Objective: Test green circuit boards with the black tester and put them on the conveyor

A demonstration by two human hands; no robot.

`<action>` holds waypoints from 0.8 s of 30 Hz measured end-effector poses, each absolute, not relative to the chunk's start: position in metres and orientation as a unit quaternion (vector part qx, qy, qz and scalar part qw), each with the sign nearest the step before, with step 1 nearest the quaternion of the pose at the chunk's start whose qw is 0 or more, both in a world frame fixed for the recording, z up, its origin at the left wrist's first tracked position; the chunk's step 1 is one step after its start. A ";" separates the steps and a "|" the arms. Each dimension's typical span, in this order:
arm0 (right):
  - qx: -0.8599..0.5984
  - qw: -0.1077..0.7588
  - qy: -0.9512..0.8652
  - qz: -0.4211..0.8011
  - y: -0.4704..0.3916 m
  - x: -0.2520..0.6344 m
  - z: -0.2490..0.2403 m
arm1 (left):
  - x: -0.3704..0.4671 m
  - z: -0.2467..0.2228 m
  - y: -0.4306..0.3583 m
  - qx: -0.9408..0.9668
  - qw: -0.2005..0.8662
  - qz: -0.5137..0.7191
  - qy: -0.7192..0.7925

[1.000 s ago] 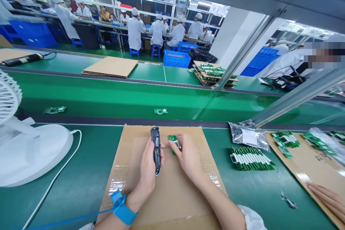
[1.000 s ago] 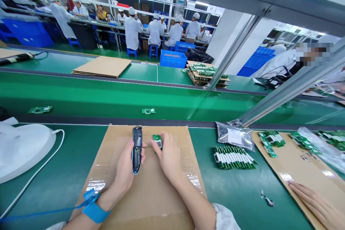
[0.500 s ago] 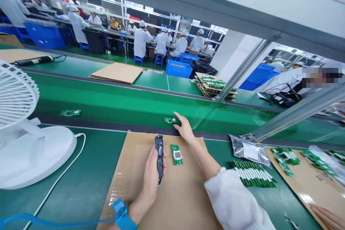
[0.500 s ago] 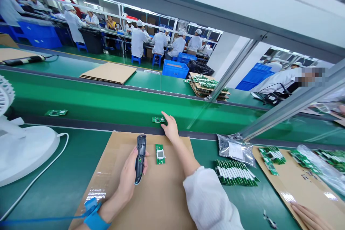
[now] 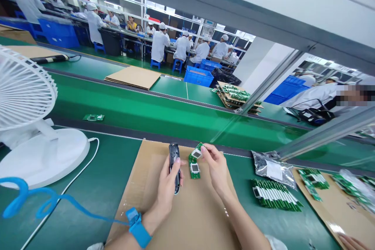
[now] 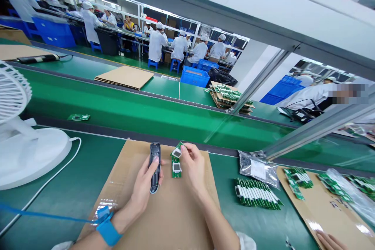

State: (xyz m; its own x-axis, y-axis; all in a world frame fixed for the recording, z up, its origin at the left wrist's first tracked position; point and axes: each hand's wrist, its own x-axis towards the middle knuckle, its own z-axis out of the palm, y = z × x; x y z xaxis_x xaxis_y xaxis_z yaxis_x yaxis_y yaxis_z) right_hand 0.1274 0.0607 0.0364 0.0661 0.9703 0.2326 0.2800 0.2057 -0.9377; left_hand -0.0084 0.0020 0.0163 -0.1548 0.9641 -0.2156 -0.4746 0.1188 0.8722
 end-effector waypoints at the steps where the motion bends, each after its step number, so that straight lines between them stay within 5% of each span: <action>1: -0.519 0.504 -0.570 0.391 0.051 0.126 0.038 | -0.008 0.016 0.002 0.288 0.587 0.605 0.453; 8: -0.451 0.524 -0.498 0.524 0.031 0.122 0.029 | -0.008 0.008 0.002 0.300 0.576 0.593 0.476; 15: -0.449 0.454 -0.607 0.473 0.031 0.120 0.015 | -0.010 0.012 0.004 0.276 0.558 0.609 0.492; 24: -0.455 0.460 -0.646 0.404 0.025 0.122 0.020 | -0.006 0.007 -0.001 0.194 0.689 0.557 0.421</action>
State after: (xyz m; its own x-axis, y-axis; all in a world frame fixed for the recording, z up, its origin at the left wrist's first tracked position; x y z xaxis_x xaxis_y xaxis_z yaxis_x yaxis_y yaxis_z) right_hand 0.1221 0.0254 0.0204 -0.1625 0.9604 0.2263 0.2172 0.2586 -0.9413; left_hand -0.0064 -0.0010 0.0072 0.0246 0.9313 -0.3635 -0.6051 0.3033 0.7361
